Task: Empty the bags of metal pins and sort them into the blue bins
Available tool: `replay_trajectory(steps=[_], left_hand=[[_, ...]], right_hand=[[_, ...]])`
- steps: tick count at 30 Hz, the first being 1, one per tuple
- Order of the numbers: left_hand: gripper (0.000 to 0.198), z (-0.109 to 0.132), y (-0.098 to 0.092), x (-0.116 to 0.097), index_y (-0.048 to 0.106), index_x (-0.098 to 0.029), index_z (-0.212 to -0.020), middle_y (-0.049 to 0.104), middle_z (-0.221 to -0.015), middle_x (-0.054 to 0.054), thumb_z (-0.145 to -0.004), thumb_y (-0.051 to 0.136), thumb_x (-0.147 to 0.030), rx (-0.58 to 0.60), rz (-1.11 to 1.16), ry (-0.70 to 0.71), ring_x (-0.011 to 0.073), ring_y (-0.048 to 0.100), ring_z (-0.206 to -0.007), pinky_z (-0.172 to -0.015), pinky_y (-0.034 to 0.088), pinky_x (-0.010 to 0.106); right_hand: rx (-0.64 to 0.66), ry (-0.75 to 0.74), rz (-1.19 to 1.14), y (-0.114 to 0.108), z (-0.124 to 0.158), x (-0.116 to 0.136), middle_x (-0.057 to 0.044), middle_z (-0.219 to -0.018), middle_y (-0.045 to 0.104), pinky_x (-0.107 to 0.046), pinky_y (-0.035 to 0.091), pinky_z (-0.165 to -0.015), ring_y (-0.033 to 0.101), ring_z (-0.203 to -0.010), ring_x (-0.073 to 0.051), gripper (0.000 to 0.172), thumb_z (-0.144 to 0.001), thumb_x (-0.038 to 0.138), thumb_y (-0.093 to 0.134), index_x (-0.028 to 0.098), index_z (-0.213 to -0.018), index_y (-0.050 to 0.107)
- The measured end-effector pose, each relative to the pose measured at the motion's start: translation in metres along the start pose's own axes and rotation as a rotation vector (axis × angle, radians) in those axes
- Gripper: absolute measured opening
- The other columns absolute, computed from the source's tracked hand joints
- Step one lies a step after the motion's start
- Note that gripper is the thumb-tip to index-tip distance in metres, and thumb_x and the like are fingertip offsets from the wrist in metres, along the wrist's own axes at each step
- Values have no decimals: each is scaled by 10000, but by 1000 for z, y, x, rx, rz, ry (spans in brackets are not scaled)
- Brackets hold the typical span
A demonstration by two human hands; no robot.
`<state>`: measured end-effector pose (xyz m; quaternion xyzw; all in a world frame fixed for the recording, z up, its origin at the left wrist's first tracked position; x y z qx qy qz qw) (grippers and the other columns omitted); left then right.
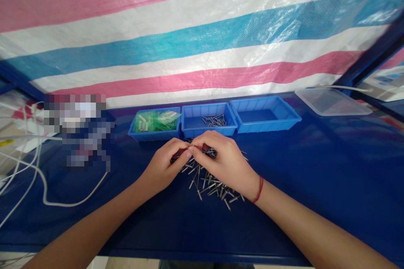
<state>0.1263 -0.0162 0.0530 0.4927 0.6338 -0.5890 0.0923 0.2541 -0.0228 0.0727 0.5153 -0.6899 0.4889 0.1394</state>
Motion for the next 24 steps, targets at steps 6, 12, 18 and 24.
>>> replay_trajectory(steps=[6,12,18,24], left_hand=[[166,-1,0,-1,609,-174,-907,591,-883,33,-911,512,-309,4,8,3,135,546,-771,-689,431,248],[125,0,-8,2,567,-180,-856,598,-851,14,-885,542,-299,-62,10,-58,126,542,-744,-676,428,242],[122,1,-12,1,557,-184,-926,604,-865,16,-883,534,-296,-85,23,-75,133,553,-772,-687,432,249],[289,1,-12,5,502,-179,-1169,607,-887,24,-897,509,-274,-117,14,-87,137,561,-783,-704,439,259]], right_hand=[[-10,-67,-7,-1,0,8,-33,-814,678,-312,479,-688,605,-770,-165,90,-862,204,562,209,-856,651],[-38,-69,10,-3,0,7,-22,-802,664,-303,485,-673,606,-752,-159,87,-852,199,565,217,-869,648],[-44,-105,112,-2,-1,5,-33,-818,671,-330,474,-712,606,-770,-174,114,-880,217,536,214,-871,650],[-258,-74,504,-24,-16,-15,-50,-888,684,-391,391,-769,572,-859,-235,179,-900,303,517,217,-898,674]])
Point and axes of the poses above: each hand's wrist, its own z-axis away from the middle knuckle, its own y-axis out of the palm, x = y × z, the point moved 7 cm from there along -z, towards the middle knuckle
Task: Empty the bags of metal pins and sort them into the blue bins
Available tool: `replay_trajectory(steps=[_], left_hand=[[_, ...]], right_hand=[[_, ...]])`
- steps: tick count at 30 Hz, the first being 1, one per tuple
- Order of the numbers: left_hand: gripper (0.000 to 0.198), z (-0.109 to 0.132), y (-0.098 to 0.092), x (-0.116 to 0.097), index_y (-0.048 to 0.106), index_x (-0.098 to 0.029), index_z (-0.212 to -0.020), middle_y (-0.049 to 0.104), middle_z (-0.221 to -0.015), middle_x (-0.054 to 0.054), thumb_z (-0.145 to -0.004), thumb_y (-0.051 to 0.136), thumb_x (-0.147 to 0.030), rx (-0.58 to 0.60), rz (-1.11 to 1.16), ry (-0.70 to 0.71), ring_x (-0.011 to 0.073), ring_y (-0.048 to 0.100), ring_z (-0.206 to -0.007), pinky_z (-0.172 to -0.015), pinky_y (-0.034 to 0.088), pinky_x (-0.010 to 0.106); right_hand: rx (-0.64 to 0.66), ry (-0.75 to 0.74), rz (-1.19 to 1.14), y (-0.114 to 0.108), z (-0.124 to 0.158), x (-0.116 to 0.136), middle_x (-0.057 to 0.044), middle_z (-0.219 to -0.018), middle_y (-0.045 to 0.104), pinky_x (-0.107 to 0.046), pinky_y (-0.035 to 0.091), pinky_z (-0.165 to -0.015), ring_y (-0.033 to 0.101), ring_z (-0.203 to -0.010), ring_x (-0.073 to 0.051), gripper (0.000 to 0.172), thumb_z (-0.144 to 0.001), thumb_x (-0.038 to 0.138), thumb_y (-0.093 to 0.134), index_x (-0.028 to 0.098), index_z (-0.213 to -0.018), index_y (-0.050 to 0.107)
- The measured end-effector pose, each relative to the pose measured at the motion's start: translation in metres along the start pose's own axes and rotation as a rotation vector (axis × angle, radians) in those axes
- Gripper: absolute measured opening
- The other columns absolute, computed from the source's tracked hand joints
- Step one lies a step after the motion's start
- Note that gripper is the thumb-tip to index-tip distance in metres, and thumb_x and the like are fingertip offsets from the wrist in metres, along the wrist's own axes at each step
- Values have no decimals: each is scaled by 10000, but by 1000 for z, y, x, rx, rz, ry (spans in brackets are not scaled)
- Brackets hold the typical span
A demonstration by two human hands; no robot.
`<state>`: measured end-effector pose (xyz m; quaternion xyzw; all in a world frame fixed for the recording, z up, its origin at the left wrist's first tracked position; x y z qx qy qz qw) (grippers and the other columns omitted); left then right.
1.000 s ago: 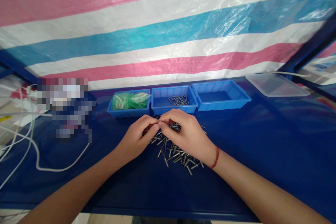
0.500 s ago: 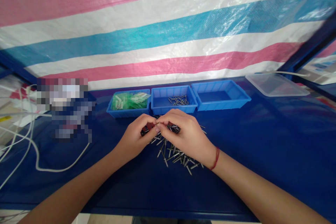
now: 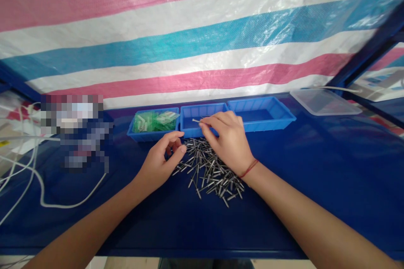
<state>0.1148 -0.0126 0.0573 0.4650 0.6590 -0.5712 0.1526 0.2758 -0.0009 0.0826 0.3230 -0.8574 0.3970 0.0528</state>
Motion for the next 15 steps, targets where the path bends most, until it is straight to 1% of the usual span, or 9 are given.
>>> replay_trajectory(steps=[3,6,9,11,15], left_hand=[[196,0,2,-2,570,-189,-1070,612,-909,36,-904,491,-258,39,-38,36,143,571,-800,-722,446,265],[131,2,6,-13,612,-190,-914,615,-925,51,-888,484,-208,125,-106,150,166,573,-864,-780,437,291],[116,9,17,-27,633,-196,-863,617,-925,51,-861,517,-204,258,-222,311,175,558,-875,-799,400,317],[128,16,26,-35,652,-208,-878,617,-924,43,-867,538,-265,335,-284,403,170,547,-847,-778,377,321],[240,31,45,-42,660,-227,-898,615,-917,24,-895,517,-420,406,-398,524,166,527,-819,-726,337,323]], right_hand=[[-60,68,218,0,-6,-13,-65,-911,673,-407,341,-766,542,-893,-270,231,-905,345,493,216,-935,681],[-58,84,285,1,-6,-14,-77,-929,663,-406,323,-752,529,-910,-288,253,-893,375,496,209,-952,678],[-65,61,257,-2,-1,-7,-66,-938,671,-396,329,-742,535,-888,-274,228,-886,357,502,213,-950,667],[-70,52,208,-5,2,-3,-58,-940,676,-389,337,-741,541,-879,-262,199,-882,330,507,217,-942,660],[-27,42,119,-5,7,1,-53,-946,676,-390,355,-762,547,-894,-255,167,-870,292,523,216,-923,661]])
Point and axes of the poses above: each hand's wrist, its own z-axis away from the middle knuckle, its own y-axis out of the palm, x = y × z, the point moved 7 cm from there along -z, towards the middle knuckle
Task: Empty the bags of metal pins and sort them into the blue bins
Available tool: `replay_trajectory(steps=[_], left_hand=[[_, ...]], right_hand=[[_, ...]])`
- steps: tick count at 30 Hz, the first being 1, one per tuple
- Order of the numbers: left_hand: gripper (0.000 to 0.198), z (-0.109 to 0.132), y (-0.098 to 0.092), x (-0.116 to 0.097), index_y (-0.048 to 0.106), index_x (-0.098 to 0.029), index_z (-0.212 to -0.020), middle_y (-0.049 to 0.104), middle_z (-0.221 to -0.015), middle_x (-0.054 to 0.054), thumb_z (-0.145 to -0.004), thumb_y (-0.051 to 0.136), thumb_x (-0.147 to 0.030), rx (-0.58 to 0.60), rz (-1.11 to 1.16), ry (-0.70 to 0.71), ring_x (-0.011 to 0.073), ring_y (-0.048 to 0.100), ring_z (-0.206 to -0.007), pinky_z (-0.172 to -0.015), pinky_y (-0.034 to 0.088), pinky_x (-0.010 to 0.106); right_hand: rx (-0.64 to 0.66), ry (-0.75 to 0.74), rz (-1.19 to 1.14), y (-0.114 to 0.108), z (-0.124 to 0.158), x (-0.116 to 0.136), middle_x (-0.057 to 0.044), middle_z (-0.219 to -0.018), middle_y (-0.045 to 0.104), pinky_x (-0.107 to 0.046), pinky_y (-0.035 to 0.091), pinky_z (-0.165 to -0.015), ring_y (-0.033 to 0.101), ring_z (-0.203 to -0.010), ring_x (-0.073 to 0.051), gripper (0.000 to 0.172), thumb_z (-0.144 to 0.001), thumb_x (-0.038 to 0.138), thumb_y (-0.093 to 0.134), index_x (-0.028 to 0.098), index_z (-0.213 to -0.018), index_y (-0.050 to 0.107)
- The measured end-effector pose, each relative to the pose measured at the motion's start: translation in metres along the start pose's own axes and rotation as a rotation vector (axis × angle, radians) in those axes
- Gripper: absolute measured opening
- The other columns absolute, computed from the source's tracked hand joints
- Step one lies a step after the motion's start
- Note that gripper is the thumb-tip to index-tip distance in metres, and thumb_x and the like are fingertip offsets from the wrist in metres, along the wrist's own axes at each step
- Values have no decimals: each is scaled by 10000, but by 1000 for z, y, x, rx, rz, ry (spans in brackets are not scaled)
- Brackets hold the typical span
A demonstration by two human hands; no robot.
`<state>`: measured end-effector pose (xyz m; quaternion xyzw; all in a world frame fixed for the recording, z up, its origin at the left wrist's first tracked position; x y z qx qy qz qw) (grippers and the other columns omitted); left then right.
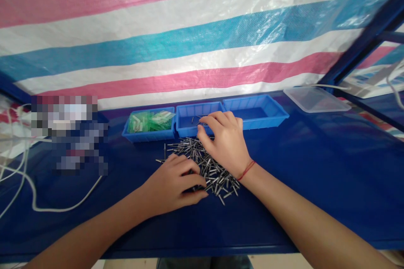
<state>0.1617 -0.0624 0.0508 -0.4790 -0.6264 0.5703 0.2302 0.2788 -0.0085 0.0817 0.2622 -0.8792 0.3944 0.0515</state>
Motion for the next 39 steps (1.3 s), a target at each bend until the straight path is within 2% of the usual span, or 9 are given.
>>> replay_trajectory(steps=[4,8,16,22,26,30,35,37,39], left_hand=[[268,0,13,-8,646,-223,-914,604,-920,23,-909,494,-444,44,-90,27,163,521,-825,-714,318,320],[249,-1,15,-7,637,-219,-921,597,-923,22,-915,492,-421,58,-125,9,162,523,-826,-711,318,321],[207,-2,17,-5,621,-201,-802,589,-818,13,-927,464,-252,-22,-229,-2,161,530,-771,-684,307,339],[203,-1,19,-6,610,-208,-807,597,-832,-5,-923,484,-316,-65,-242,15,171,542,-793,-685,313,347],[187,-2,20,-10,579,-204,-766,589,-806,-11,-922,487,-251,-84,-277,27,166,539,-769,-679,314,347],[139,-3,17,-11,563,-193,-830,586,-811,-3,-929,466,-206,-89,-324,41,159,541,-745,-659,319,343],[220,-2,-7,15,545,-191,-898,588,-823,8,-982,355,-260,-104,-343,-107,166,550,-749,-660,353,330],[244,0,-18,30,540,-179,-931,595,-868,24,-993,320,-265,-120,-342,-181,167,560,-793,-670,374,313],[250,3,-25,42,537,-169,-957,595,-902,39,-996,309,-264,-119,-356,-234,172,564,-829,-686,390,304]], right_hand=[[52,0,-40,3,2,3,-53,-961,670,-397,368,-781,549,-916,-255,162,-863,278,530,216,-924,666],[87,-13,-93,4,3,8,-56,-960,665,-401,378,-792,554,-918,-250,155,-860,265,530,216,-918,665],[136,-30,-168,9,10,18,-50,-960,659,-390,388,-802,566,-925,-233,141,-854,246,541,211,-903,669],[155,-21,-180,11,12,21,-39,-955,659,-386,384,-816,565,-914,-220,139,-855,234,544,212,-902,674],[153,-22,-191,11,12,21,-38,-944,662,-386,386,-823,566,-910,-215,138,-856,229,544,207,-894,675],[142,-24,-208,10,11,20,-33,-931,667,-387,393,-825,570,-906,-213,128,-857,225,544,207,-860,670],[112,-39,-258,-3,7,18,-36,-883,671,-384,400,-824,573,-892,-213,157,-878,222,517,203,-794,648],[179,-71,-311,-2,8,22,-41,-864,667,-372,412,-804,578,-854,-205,140,-881,247,526,195,-823,642],[305,-111,-357,6,11,29,-47,-856,661,-354,424,-769,576,-822,-198,140,-889,268,524,185,-866,635]])
Point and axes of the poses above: each hand's wrist, its own z-axis away from the middle knuckle, its own y-axis out of the palm, x = y × z, the point moved 7 cm from there along -z, towards the middle knuckle
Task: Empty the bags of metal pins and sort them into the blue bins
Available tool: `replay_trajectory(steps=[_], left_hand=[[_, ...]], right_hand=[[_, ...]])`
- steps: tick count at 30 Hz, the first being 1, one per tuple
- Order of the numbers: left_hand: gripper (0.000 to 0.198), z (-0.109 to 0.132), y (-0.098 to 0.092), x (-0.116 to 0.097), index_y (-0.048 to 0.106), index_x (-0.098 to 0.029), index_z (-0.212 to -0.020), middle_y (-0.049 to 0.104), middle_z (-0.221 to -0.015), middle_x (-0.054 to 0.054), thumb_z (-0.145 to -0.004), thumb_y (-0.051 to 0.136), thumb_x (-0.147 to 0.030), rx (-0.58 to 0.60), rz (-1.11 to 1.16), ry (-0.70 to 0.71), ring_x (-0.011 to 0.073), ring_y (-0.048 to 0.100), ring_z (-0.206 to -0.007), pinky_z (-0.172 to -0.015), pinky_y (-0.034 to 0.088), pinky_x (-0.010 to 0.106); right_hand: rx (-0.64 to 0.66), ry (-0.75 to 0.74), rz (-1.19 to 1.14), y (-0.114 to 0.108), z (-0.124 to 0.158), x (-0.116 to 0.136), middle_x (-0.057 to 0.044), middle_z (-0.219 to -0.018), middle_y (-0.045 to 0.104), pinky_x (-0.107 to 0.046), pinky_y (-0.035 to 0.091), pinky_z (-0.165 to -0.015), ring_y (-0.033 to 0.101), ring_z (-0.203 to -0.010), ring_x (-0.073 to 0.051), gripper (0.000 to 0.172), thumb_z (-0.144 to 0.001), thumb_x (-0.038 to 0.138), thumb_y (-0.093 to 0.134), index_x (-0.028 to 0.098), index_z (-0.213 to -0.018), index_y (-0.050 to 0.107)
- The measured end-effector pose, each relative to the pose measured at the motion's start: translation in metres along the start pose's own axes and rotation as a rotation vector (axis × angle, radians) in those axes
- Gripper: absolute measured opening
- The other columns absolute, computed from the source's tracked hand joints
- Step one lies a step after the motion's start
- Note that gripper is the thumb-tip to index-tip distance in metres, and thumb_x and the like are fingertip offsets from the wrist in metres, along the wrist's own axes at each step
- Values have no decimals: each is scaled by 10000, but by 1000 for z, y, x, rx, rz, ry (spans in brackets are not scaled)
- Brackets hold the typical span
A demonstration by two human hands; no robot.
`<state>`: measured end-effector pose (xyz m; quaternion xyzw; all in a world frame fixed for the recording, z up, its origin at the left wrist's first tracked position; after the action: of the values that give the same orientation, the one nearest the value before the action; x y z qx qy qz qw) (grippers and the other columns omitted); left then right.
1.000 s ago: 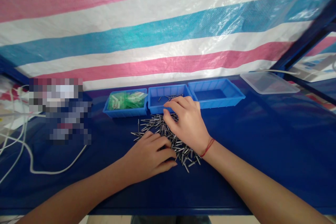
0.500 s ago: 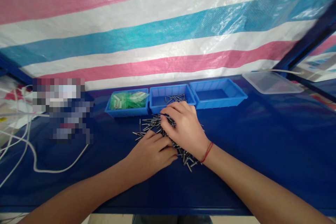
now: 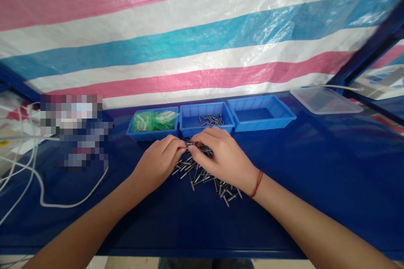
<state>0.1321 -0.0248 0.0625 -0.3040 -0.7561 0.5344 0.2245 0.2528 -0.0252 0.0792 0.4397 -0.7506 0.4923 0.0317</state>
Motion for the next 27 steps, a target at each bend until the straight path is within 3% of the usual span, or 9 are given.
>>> replay_trajectory(steps=[4,9,18,27], left_hand=[[221,1,3,9,536,-172,-946,593,-923,42,-988,330,-240,51,-24,-7,185,565,-847,-699,401,309],[227,1,2,7,539,-166,-944,593,-932,49,-986,327,-234,41,20,-11,183,564,-857,-718,411,307],[181,2,-1,17,550,-188,-985,579,-892,19,-944,456,-337,-34,519,-216,134,566,-798,-716,437,247],[168,2,-6,18,576,-182,-879,568,-812,8,-927,491,-319,-127,600,-240,122,546,-733,-670,431,236]], right_hand=[[149,6,-25,17,2,1,-49,-831,638,-326,426,-721,561,-792,-184,182,-924,238,457,173,-893,624],[157,44,-80,19,2,-2,-31,-800,628,-300,415,-701,555,-763,-166,129,-890,202,508,183,-875,635],[128,168,-321,17,0,-9,-15,-787,649,-254,402,-608,541,-670,-124,188,-900,248,499,191,-784,637],[151,161,-328,17,1,-6,-24,-764,638,-266,412,-614,554,-675,-134,236,-915,288,479,184,-793,653]])
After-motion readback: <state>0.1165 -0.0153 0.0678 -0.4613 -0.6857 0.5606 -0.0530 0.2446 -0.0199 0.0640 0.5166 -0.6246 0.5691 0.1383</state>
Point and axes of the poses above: each hand's wrist, its own z-axis away from the middle knuckle, its own y-axis out of the palm, x = y × z, the point moved 7 cm from there along -z, towards the middle knuckle
